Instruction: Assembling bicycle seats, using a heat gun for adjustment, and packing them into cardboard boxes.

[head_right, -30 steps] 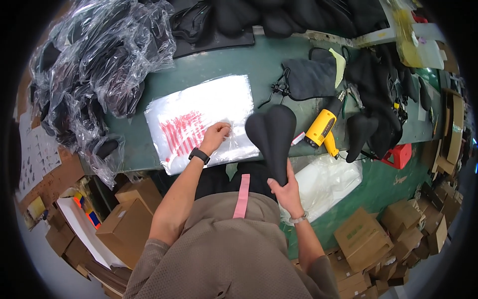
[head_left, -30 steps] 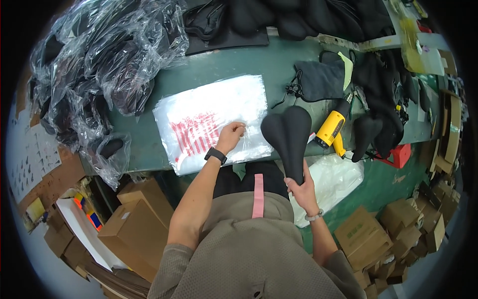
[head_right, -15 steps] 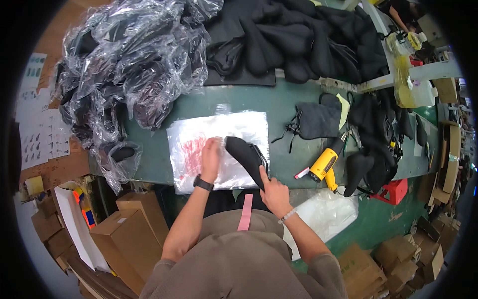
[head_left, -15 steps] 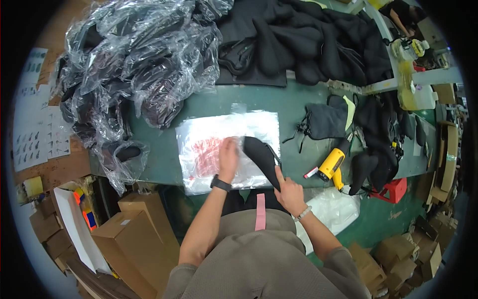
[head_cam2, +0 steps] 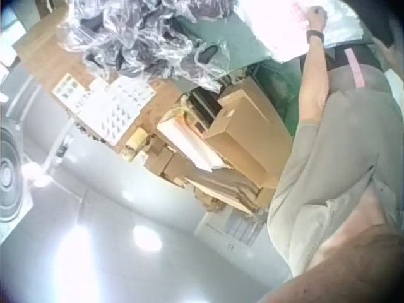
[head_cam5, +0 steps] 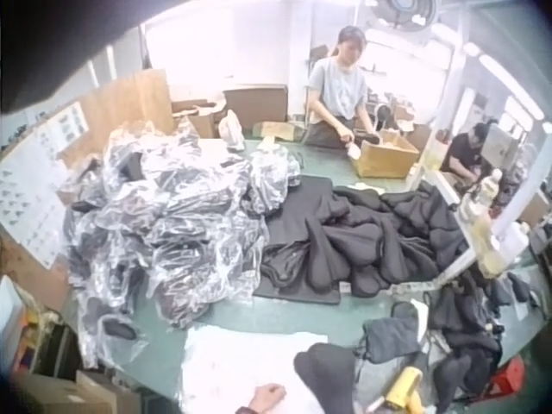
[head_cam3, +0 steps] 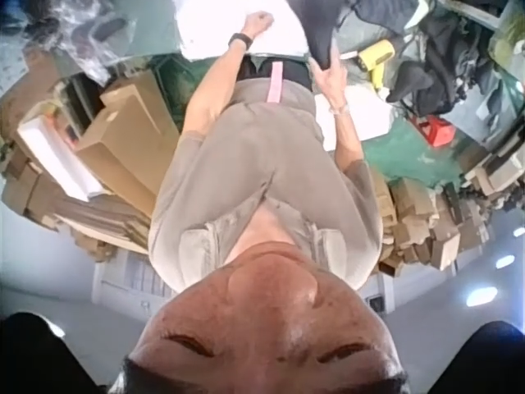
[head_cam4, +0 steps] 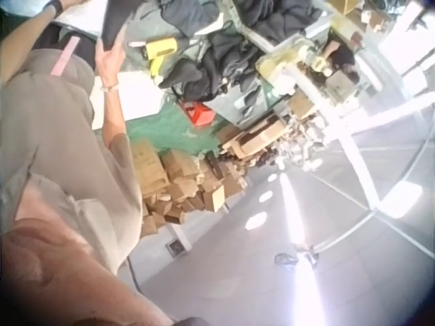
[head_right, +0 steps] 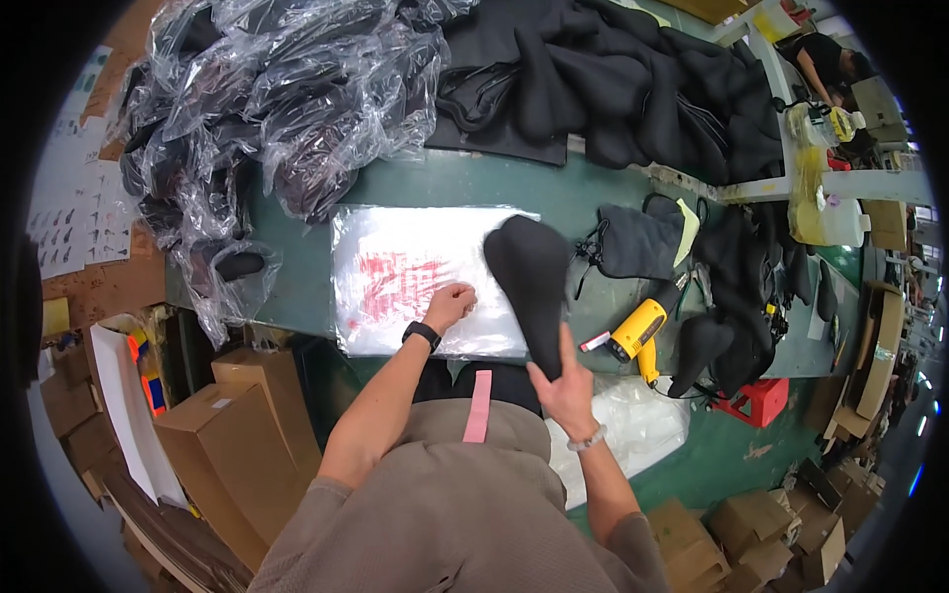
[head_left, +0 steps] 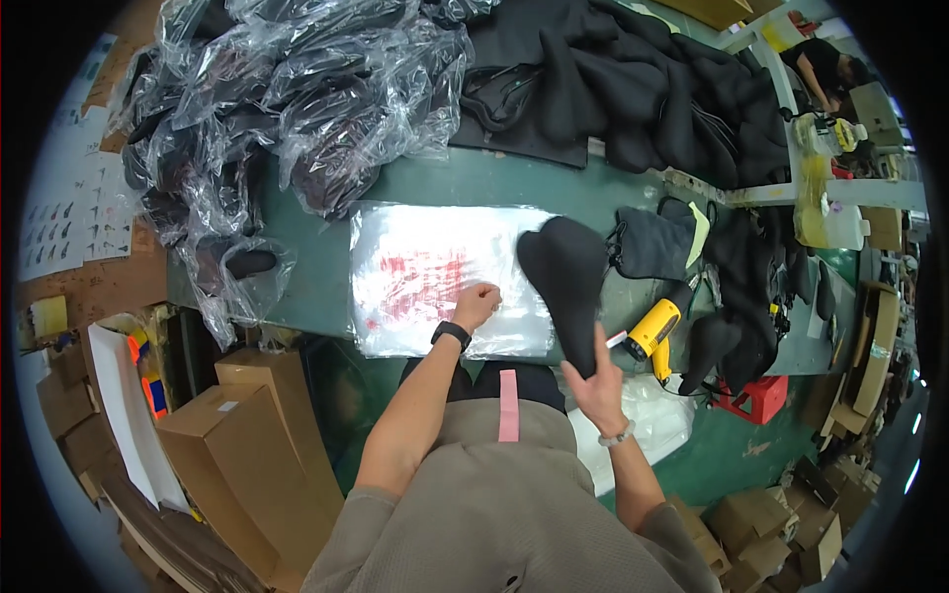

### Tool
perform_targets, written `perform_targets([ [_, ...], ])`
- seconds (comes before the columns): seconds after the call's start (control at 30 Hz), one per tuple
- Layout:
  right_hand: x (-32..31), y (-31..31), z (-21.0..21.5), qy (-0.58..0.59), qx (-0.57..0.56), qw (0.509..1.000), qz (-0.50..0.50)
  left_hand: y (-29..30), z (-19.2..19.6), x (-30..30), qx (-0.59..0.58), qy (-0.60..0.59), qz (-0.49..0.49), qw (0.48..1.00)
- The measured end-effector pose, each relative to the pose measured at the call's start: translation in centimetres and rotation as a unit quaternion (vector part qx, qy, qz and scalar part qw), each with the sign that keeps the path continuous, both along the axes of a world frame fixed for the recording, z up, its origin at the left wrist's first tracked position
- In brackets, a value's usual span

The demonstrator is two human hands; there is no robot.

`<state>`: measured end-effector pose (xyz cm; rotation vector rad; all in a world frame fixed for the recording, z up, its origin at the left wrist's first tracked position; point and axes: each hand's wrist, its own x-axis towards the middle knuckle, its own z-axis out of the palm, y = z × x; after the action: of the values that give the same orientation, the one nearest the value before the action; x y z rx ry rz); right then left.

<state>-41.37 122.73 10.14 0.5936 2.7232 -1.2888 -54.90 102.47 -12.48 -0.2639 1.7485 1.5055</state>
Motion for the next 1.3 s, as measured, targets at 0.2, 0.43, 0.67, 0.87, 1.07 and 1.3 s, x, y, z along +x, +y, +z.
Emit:
perform_targets([
  [0.2, 0.1, -1.3, -6.0, -0.092, 0.101, 0.974, 0.179, 0.0, -0.2, 1.0, 0.088, -0.16, 0.174, 0.968],
  [0.43, -0.6, -2.3, -6.1, -0.113, 0.164, 0.947, 0.251, -2.0, 6.5, -0.6, 0.143, -0.08, 0.409, 0.898],
  [0.67, -1.3, -2.0, -6.9, 0.032, 0.182, 0.928, 0.323, 3.5, 20.0, 3.2, 0.038, 0.454, -0.176, 0.873],
  [0.87, -5.2, -3.6, -1.9, -0.085, -0.34, 0.937, -0.003, -5.2, 22.2, 4.8, 0.033, 0.315, 0.197, 0.928],
  [1.07, -6.3, -7.8, 5.0, -0.121, -0.327, 0.932, -0.096, -12.3, 23.5, 1.3, -0.124, 0.364, 0.253, 0.888],
  [1.3, -0.5, -10.7, 4.5, 0.114, -0.104, 0.975, -0.162, -8.3, 8.9, 2.1, 0.012, 0.278, 0.144, 0.95],
])
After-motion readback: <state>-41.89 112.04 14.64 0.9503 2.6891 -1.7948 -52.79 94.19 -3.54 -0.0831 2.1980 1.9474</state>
